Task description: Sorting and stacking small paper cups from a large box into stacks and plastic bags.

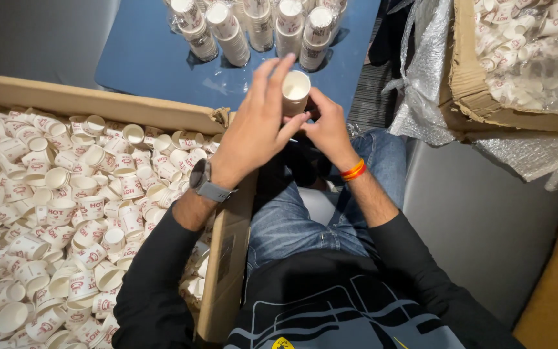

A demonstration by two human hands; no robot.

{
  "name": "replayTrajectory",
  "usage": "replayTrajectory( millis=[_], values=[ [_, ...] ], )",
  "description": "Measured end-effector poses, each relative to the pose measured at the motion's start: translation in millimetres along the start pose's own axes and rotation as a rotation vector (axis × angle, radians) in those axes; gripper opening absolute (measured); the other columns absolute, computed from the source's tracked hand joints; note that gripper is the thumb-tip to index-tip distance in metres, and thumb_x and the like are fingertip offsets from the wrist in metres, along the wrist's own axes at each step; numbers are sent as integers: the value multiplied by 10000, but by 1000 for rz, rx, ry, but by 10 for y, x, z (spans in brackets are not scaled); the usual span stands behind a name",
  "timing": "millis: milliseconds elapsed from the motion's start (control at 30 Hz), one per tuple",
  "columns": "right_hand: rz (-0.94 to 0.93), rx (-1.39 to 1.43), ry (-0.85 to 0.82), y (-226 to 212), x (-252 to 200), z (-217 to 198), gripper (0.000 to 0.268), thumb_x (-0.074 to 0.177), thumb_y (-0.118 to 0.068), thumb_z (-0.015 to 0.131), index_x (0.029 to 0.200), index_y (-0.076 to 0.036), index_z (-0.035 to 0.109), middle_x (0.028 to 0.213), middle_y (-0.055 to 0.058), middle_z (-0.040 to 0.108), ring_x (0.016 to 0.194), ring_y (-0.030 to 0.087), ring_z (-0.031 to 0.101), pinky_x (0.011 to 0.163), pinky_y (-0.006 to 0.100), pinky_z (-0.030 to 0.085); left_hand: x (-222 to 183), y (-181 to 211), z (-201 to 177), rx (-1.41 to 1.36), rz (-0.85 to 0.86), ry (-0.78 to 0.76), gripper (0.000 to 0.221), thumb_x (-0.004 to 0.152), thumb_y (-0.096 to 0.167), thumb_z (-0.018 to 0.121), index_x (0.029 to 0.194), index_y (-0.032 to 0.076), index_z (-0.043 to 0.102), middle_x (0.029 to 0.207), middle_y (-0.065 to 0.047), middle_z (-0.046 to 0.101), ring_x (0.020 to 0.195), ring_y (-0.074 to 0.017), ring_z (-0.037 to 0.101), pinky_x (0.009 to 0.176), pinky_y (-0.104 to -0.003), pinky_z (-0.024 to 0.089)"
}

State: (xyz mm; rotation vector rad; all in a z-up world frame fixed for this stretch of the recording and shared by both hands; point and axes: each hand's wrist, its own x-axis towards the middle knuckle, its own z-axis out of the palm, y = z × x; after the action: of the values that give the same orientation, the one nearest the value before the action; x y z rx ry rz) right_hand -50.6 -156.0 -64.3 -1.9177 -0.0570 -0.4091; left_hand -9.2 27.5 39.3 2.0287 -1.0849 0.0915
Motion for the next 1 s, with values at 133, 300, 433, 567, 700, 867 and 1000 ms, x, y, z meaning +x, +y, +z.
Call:
replayTrajectory(
  millis=[133, 300, 433, 567, 700, 867, 1000],
  values=[
    [63, -15, 41, -1, 247, 47, 470, 845, -162, 900, 1224, -26, 657, 982, 46, 767, 816, 27, 621, 650, 214, 513, -234, -53, -457, 60, -47, 33, 727, 950, 229, 758, 1532, 1, 388, 1515, -294, 368, 1372, -480, 466, 1145, -482, 432],
    [35, -107, 97, 74, 559, 130, 510, 825, -224, 924, 1222, -26, 673, 1042, 82, 794, 869, 104, 708, 723, 259, 585, -802, -191, -1133, 439, -405, -166, 499, 955, 337, 717, 1325, 16, 625, 1379, -255, 538, 1277, -435, 521, 1070, -501, 431],
    [-47, -106, 172, 75, 581, 275, 513, 834, -222, 931, 1215, -8, 663, 1096, 116, 787, 1014, 170, 773, 853, 305, 624, -1441, -803, -1359, 585, -706, -396, 567, 935, 451, 673, 1359, 76, 629, 1287, -235, 620, 1162, -418, 592, 1016, -499, 473],
    [-32, -131, 232, 25, 571, 328, 517, 826, -213, 928, 1212, -2, 656, 1094, 132, 786, 1016, 198, 779, 881, 323, 620, -1782, -1473, -1244, 597, -1005, -705, 584, 907, 511, 679, 1362, 146, 636, 1316, -203, 618, 1176, -396, 631, 1009, -492, 519],
    [-48, -152, 234, 24, 507, 278, 512, 831, -196, 918, 1221, 3, 653, 1103, 138, 782, 1016, 196, 774, 873, 324, 618, -1709, -1558, -848, 529, -909, -743, 548, 869, 489, 701, 1337, 213, 632, 1326, -163, 576, 1254, -399, 549, 1031, -493, 486],
    [43, -187, 205, -70, 202, 141, 494, 830, -197, 913, 1207, 0, 662, 1058, 112, 793, 938, 191, 764, 761, 286, 603, -2067, -1947, -676, 587, -724, -671, 385, 888, 382, 675, 1219, 186, 695, 1317, -139, 600, 1270, -403, 546, 1024, -492, 510],
    [252, -211, 173, -215, 62, 82, 505, 821, -211, 912, 1224, -20, 676, 1012, 83, 810, 756, 207, 713, 633, 254, 537, -2014, -1800, -884, 638, -702, -607, 352, 924, 333, 677, 1222, 146, 685, 1314, -150, 606, 1218, -436, 533, 1044, -522, 464]
  ],
)
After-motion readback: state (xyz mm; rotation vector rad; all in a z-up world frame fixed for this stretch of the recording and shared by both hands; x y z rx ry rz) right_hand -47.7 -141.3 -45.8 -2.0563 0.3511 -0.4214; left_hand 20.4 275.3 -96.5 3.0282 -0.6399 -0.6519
